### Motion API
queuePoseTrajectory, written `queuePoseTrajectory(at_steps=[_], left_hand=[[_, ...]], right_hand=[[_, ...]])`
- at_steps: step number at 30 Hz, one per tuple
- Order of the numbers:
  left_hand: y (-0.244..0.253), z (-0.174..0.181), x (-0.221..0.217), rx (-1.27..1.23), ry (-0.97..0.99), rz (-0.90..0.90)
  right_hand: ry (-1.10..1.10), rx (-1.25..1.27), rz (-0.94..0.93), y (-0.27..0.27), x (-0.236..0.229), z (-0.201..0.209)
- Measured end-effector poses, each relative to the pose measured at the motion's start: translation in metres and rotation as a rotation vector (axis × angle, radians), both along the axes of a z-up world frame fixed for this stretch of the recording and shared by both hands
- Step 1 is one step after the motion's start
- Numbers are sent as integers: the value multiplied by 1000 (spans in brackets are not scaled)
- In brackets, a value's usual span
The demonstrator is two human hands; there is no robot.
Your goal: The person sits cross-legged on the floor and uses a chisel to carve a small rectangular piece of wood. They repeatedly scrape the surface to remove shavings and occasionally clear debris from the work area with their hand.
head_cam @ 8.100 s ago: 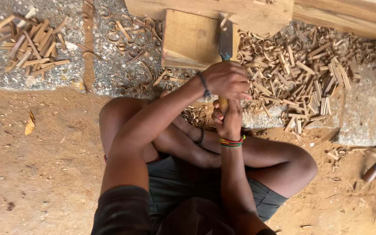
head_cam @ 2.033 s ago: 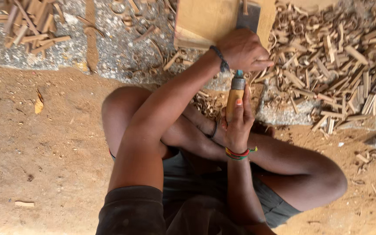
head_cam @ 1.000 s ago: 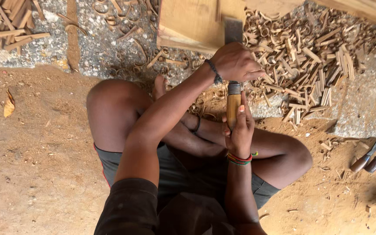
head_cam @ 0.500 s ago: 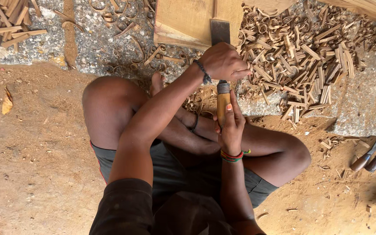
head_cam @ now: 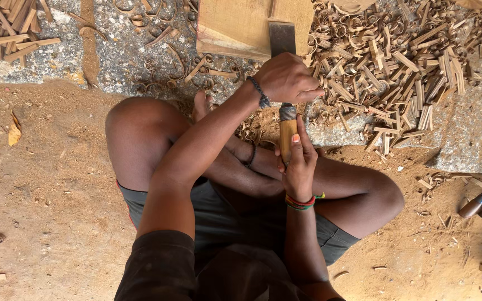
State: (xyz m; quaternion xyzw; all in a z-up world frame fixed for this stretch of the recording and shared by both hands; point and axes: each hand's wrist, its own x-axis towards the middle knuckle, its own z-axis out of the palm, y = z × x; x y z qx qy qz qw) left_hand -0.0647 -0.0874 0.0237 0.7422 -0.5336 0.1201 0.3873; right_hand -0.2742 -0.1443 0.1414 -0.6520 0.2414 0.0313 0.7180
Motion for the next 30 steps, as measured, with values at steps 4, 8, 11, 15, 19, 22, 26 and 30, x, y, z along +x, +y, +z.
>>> queuePoseTrajectory(at_steps=[4,8,11,15,19,22,26,30], left_hand=[[-6,-4,2,13,-7,-4],[-7,-5,6,-2,-17,-20],[-9,-5,7,-6,-14,-17],[-9,-3,7,-36,-14,-17],[-7,-2,10,-48,12,-37],[-7,-5,14,-36,38,-26],[-5,-6,13,69,164,52],[-9,-6,13,21,212,84]], right_hand=[[29,-18,-6,-3,3,3],[16,-41,-1,-3,6,6],[-13,-6,-13,-2,6,8],[-2,8,-32,-1,7,10],[8,13,-26,-1,9,9],[30,0,-30,-2,11,6],[32,-63,41,-9,12,7],[83,-75,65,-11,17,8]])
